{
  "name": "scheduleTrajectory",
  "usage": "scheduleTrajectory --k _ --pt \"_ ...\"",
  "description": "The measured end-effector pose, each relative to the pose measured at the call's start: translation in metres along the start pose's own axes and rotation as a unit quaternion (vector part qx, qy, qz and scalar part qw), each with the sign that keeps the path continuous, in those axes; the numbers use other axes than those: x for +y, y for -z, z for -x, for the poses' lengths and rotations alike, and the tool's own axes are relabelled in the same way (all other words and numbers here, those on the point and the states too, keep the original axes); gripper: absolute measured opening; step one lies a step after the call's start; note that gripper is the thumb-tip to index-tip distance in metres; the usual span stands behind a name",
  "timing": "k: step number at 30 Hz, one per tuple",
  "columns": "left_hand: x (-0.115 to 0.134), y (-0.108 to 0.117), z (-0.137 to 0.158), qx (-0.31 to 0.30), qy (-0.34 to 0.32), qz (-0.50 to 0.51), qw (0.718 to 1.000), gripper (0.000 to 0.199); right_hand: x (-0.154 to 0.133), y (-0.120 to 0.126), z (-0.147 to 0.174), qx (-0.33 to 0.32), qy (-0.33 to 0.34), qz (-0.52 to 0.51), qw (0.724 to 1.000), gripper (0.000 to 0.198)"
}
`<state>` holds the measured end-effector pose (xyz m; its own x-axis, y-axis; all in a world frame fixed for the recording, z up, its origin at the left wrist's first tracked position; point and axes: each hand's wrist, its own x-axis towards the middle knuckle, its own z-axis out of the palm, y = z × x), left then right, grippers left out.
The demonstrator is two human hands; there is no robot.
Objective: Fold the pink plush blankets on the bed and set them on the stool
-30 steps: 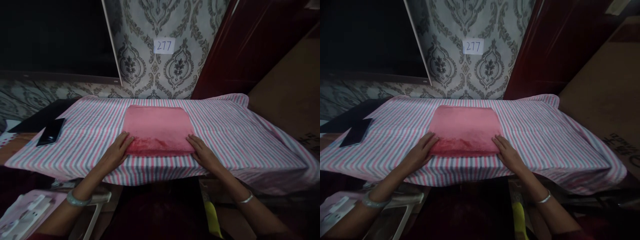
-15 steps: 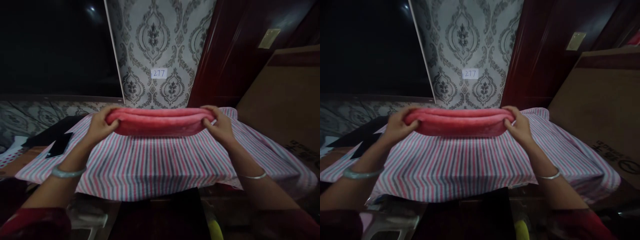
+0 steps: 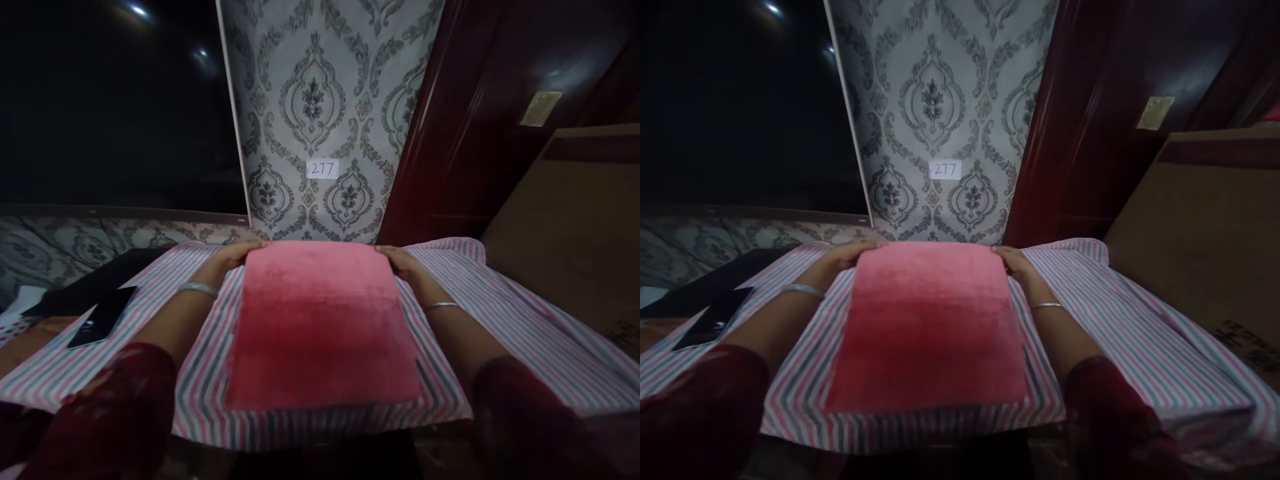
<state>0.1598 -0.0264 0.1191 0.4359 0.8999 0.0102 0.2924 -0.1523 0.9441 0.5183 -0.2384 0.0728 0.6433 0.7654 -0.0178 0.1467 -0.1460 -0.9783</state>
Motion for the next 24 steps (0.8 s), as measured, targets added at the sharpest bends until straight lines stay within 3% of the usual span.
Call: scheduleTrajectory --k 4,7,13,16,18,20,22,24 --pt "-0.063 -0.035 -0.022 0.008 0.071 -0.023 0.997 0.031 0.056 -0.035 -0.013 0.008 -0.06 0.049 0.997 0.032" --pt "-0.086 -0.04 -0.032 0.006 0.077 -0.026 0.997 0.03 0.078 -0.04 -0.02 0.015 -0.068 0.079 0.994 0.03" --pt "-0.09 -0.026 -0.044 0.01 0.037 -0.083 0.996 0.041 0.082 -0.027 -0.03 0.079 -0.013 0.158 0.984 0.037" --pt "-0.073 -0.037 -0.043 0.011 -0.041 -0.112 0.993 0.046 0.071 -0.043 -0.025 0.085 0.125 0.212 0.966 0.045" --pt "-0.057 -0.056 -0.04 -0.069 -0.139 -0.133 0.979 0.052 0.061 -0.065 -0.015 0.008 0.288 0.265 0.92 0.048" --pt "-0.043 -0.083 -0.038 -0.21 -0.246 -0.157 0.933 0.058 0.053 -0.091 0.0 -0.116 0.42 0.311 0.845 0.052" --pt "-0.037 -0.111 -0.04 -0.334 -0.3 -0.175 0.876 0.064 0.05 -0.113 0.017 -0.221 0.472 0.336 0.785 0.057" --pt "-0.042 -0.136 -0.047 -0.405 -0.298 -0.198 0.842 0.066 0.052 -0.126 0.029 -0.277 0.482 0.353 0.753 0.062"
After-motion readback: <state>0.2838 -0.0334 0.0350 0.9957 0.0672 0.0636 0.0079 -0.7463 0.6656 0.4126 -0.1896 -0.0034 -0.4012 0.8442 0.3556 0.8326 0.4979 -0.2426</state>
